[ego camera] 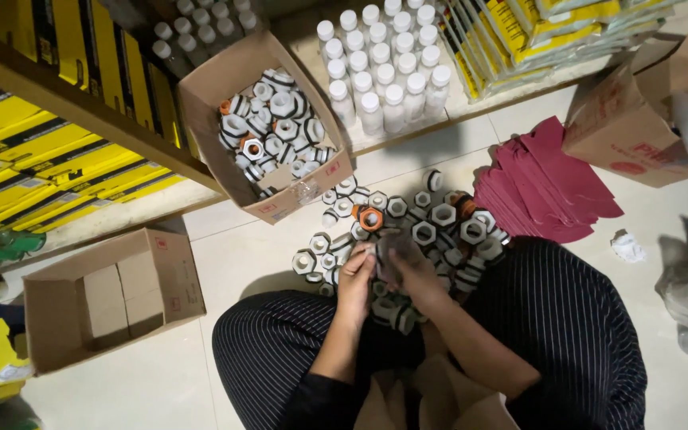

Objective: The person sits on the floor and scrubs white and orange pipe fittings with a grey cloth. They handle the fittings one by one, wiping them down and placing them into a cardboard box.

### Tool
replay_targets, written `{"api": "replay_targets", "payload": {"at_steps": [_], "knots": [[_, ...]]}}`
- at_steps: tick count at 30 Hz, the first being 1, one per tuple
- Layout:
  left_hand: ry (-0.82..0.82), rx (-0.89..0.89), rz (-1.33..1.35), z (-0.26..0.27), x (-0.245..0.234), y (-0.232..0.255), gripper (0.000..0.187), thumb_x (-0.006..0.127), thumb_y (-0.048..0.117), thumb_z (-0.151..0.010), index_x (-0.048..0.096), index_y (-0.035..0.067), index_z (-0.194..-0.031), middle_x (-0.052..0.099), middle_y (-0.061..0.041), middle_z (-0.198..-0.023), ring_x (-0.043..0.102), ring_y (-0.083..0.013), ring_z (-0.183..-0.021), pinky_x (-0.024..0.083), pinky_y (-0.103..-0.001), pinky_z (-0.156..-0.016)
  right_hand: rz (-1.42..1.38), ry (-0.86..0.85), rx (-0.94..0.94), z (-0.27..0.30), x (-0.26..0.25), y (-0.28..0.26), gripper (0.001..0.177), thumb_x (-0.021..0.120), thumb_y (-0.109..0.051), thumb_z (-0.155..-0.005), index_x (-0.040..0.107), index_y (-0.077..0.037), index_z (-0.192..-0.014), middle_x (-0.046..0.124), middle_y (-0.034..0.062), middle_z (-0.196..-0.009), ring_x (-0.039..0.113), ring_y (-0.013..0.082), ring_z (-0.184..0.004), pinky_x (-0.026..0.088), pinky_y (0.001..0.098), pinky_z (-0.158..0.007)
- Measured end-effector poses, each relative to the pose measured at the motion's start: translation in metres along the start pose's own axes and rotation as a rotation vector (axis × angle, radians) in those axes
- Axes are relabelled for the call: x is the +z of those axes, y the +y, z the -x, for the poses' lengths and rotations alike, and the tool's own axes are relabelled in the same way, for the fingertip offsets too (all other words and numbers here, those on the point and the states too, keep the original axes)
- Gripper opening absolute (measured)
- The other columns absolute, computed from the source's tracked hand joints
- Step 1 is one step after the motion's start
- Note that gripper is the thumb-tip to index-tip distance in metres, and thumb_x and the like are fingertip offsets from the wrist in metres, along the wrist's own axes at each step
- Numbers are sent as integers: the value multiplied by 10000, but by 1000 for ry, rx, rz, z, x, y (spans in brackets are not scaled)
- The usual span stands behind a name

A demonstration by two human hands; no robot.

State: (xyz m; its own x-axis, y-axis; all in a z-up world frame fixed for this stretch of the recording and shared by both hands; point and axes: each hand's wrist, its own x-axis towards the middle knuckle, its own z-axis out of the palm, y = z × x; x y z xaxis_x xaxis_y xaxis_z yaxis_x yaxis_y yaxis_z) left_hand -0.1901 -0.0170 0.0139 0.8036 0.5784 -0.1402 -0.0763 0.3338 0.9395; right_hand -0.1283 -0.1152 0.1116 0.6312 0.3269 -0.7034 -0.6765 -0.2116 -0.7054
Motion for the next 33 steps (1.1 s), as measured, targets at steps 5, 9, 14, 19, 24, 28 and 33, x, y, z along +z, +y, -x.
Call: {"api": "replay_targets", "payload": {"at_steps": [5,9,14,19,24,28,33], "knots": [[140,-284,215,3,4,-1,148,615,68,-776,653,-1,-902,632,-124,-814,593,-161,-684,487,-270,-683,752,-103,-509,-14,-10,33,399,523,-211,-828,401,-129,-1199,490,161,-1109,523,317,-988,422,478,-840],[171,-356,183,1,1,-15,93,637,94,-746,677,21,-788,640,-155,-638,621,-193,-536,508,-273,-551,903,-86,-565,-21,-13,44,425,521,-185,-809,406,-212,-1217,463,97,-1192,479,283,-1081,359,495,-928],[14,-163,-115,-3,-21,-65,113,566,46,-747,671,50,-708,589,-52,-596,496,-87,-561,460,-229,-547,785,48,-556,-18,-12,43,450,510,-111,-790,400,-90,-1227,487,191,-1155,554,314,-906,411,527,-811],[51,-313,-7,2,-14,-57,171,505,15,-725,625,57,-611,454,-41,-399,291,-53,-308,256,-158,-317,732,82,-679,-22,-13,50,431,558,-61,-745,465,-112,-1163,498,171,-1163,543,360,-956,450,517,-793],[229,-468,306,0,-2,-17,166,585,83,-743,665,44,-883,649,-183,-765,635,-260,-690,500,-321,-667,885,57,-690,-21,-7,50,442,583,-51,-694,510,-168,-1114,526,105,-1138,564,291,-966,449,461,-803],[290,-507,454,10,27,43,239,555,179,-833,601,31,-1015,627,-199,-946,607,-293,-877,466,-370,-794,883,80,-678,-29,-10,58,431,578,-53,-707,508,-154,-1120,526,107,-1151,549,294,-993,431,452,-824],[307,-550,315,10,26,40,328,580,324,-817,604,67,-1021,626,-150,-888,605,-275,-843,488,-367,-763,645,77,-659,-34,-13,62,407,545,-3,-716,475,-80,-1109,499,187,-1157,536,347,-992,435,477,-827]]}}
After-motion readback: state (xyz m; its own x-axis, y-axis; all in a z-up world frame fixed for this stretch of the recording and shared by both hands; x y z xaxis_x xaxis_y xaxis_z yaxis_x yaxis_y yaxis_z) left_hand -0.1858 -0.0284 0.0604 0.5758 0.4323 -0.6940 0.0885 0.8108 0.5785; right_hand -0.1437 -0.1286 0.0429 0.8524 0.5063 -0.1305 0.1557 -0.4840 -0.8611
